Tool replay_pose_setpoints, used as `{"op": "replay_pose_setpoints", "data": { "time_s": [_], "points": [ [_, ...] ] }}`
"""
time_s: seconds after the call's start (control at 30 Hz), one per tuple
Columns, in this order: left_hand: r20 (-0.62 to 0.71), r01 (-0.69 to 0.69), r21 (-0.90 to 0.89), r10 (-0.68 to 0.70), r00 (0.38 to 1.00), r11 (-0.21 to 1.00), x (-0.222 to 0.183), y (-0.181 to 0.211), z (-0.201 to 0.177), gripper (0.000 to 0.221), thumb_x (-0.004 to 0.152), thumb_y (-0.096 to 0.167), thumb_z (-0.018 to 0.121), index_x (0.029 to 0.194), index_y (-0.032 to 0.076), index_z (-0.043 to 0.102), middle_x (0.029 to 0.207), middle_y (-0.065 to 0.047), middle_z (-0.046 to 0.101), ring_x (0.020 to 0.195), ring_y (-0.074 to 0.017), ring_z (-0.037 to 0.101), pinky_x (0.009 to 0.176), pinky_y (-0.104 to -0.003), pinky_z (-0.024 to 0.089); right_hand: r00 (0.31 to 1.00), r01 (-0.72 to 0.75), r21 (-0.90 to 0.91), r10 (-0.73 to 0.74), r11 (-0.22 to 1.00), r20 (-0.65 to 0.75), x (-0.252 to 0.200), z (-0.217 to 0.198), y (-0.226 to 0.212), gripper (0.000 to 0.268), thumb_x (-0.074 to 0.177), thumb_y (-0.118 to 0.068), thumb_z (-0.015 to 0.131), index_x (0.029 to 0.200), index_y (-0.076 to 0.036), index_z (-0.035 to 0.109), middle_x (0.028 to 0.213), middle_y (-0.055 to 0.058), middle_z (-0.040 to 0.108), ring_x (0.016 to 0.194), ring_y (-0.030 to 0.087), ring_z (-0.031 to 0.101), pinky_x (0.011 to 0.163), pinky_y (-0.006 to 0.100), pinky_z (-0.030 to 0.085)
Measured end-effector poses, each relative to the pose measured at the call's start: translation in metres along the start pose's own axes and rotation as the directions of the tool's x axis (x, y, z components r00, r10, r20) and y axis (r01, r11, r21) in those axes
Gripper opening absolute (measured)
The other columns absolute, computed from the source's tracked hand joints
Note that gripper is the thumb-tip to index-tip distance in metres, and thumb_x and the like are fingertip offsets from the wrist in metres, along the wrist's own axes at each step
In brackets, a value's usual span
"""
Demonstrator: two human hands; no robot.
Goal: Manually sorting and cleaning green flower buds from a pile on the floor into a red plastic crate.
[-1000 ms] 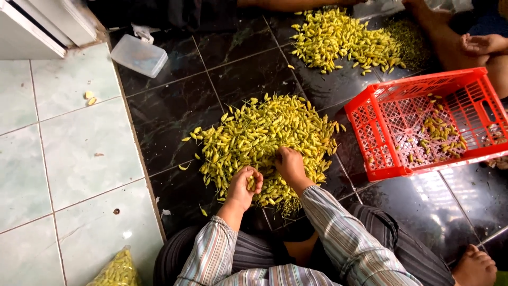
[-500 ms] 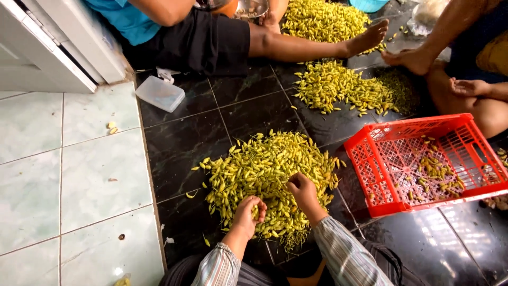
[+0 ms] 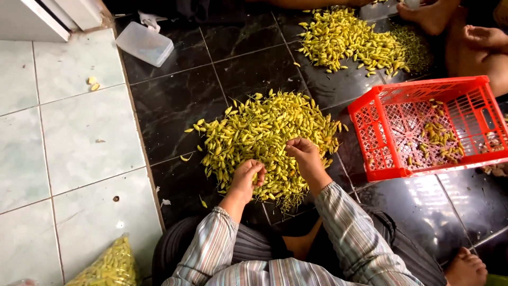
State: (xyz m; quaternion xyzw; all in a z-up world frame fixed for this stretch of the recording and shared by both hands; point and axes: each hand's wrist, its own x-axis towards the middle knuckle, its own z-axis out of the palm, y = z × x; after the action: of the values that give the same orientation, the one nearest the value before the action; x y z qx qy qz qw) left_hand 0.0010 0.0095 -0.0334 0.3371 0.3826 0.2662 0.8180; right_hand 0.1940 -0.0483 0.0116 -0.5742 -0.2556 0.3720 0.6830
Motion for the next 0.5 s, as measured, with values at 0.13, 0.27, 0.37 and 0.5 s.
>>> {"op": "replay_pose_setpoints", "data": {
  "time_s": [0.13, 0.27, 0.37, 0.5],
  "points": [
    [0.001, -0.013, -0.008, 0.013, 1.0, 1.0, -0.007, 0.011, 0.008, 0.022, 0.094, 0.019, 0.07, 0.108, 0.005, 0.064, 0.081, -0.011, 0.069, 0.059, -0.015, 0.06, 0.044, -0.024, 0.048, 0.995, -0.018, -0.018, 0.02, 1.0, 0.102, -0.006, 0.002, -0.005, 0.015, 0.08, 0.008, 0.078, 0.093, 0.004, 0.072, 0.073, 0.011, 0.069, 0.064, 0.011, 0.063, 0.061, 0.022, 0.051],
    [-0.022, -0.064, -0.056, 0.063, 0.998, 0.996, -0.009, 0.015, 0.01, 0.032, 0.099, 0.028, 0.07, 0.117, 0.003, 0.064, 0.084, -0.012, 0.068, 0.061, -0.0152, 0.061, 0.047, -0.025, 0.049, 0.965, 0.014, -0.252, 0.053, 0.968, 0.258, -0.011, 0.001, -0.008, 0.014, 0.08, 0.008, 0.079, 0.092, 0.003, 0.074, 0.074, 0.012, 0.072, 0.067, 0.013, 0.065, 0.064, 0.025, 0.052],
    [-0.04, -0.079, -0.08, 0.076, 0.996, 0.994, -0.003, 0.005, 0.007, 0.023, 0.097, 0.02, 0.072, 0.111, 0.003, 0.068, 0.083, -0.012, 0.07, 0.059, -0.0122, 0.061, 0.046, -0.022, 0.05, 0.949, 0.173, -0.46, -0.023, 0.871, 0.314, -0.004, -0.004, 0.007, 0.017, 0.081, 0.002, 0.081, 0.097, -0.004, 0.076, 0.082, 0.011, 0.075, 0.077, 0.019, 0.072, 0.073, 0.032, 0.056],
    [-0.065, -0.116, -0.071, 0.112, 0.992, 0.991, 0.007, -0.009, 0.001, 0.012, 0.094, 0.008, 0.074, 0.104, 0.002, 0.07, 0.081, -0.014, 0.072, 0.055, -0.0103, 0.061, 0.045, -0.019, 0.05, 0.877, 0.465, -0.584, -0.258, 0.666, 0.405, -0.01, 0.014, -0.012, 0.027, 0.087, -0.003, 0.078, 0.113, -0.009, 0.075, 0.107, 0.013, 0.074, 0.099, 0.033, 0.073, 0.088, 0.045, 0.058]
  ]
}}
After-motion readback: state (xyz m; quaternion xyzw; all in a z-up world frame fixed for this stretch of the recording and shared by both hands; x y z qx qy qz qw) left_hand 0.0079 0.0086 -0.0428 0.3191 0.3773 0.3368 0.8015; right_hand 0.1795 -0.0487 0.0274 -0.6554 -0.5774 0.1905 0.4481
